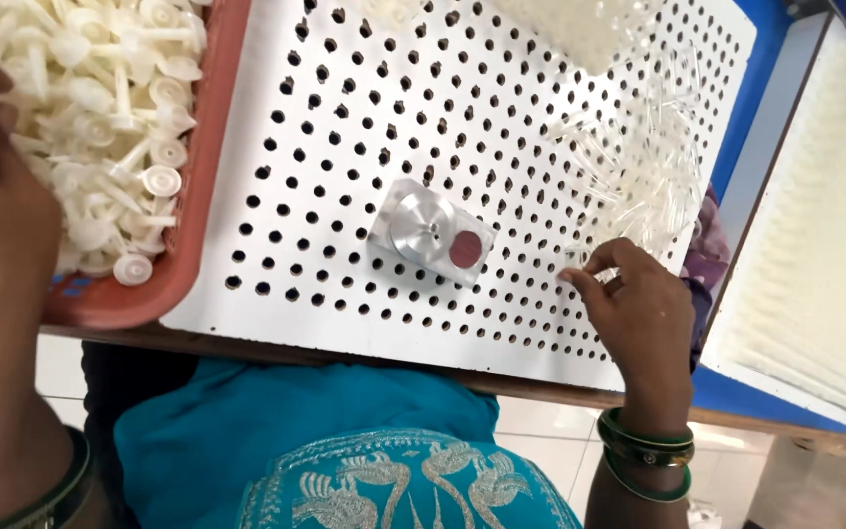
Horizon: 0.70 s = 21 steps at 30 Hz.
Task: The person sits at a factory workbench assembling small plastic parts. They repeatedly pick a white mushroom-shaped cap from a red basket, pick a clear plastic tube, press the cap into the tube using a small metal fixture on a perforated board, and set the joined piece aside, working through the basket one piece at a time.
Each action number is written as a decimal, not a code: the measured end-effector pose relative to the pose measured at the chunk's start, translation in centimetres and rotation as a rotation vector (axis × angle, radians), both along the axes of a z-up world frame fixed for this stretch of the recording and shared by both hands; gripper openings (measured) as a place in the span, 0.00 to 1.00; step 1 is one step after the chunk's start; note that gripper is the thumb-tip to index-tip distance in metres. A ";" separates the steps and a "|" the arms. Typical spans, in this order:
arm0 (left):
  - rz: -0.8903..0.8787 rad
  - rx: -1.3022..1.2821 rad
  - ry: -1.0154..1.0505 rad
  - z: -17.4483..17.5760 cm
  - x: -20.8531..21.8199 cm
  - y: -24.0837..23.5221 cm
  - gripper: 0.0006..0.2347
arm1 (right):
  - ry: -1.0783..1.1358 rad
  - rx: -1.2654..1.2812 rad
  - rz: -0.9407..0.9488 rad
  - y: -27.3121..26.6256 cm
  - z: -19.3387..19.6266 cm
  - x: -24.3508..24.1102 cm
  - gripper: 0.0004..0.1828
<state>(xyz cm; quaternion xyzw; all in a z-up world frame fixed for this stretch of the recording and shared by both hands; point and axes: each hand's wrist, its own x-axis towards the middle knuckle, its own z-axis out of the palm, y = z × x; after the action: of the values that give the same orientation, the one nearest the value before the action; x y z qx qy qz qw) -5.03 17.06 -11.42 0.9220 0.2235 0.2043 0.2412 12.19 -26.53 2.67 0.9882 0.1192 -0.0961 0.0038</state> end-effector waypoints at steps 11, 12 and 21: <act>0.064 0.179 -0.145 3.5 -2.3 0.2 0.06 | 0.044 0.701 0.218 5.1 0.9 -2.6 0.22; 0.108 -0.033 -0.162 3.8 -2.2 -0.1 0.07 | 0.068 0.740 0.320 5.3 0.8 -2.7 0.17; 0.113 -0.370 -0.233 6.4 -1.4 -0.3 0.08 | -0.023 0.553 0.450 7.2 1.2 -2.0 0.09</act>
<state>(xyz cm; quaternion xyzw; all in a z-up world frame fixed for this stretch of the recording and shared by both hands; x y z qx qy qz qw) -6.44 16.74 -5.06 0.8183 0.2791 0.2780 0.4185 10.17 -19.34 3.84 0.9018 0.3554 -0.0459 -0.2414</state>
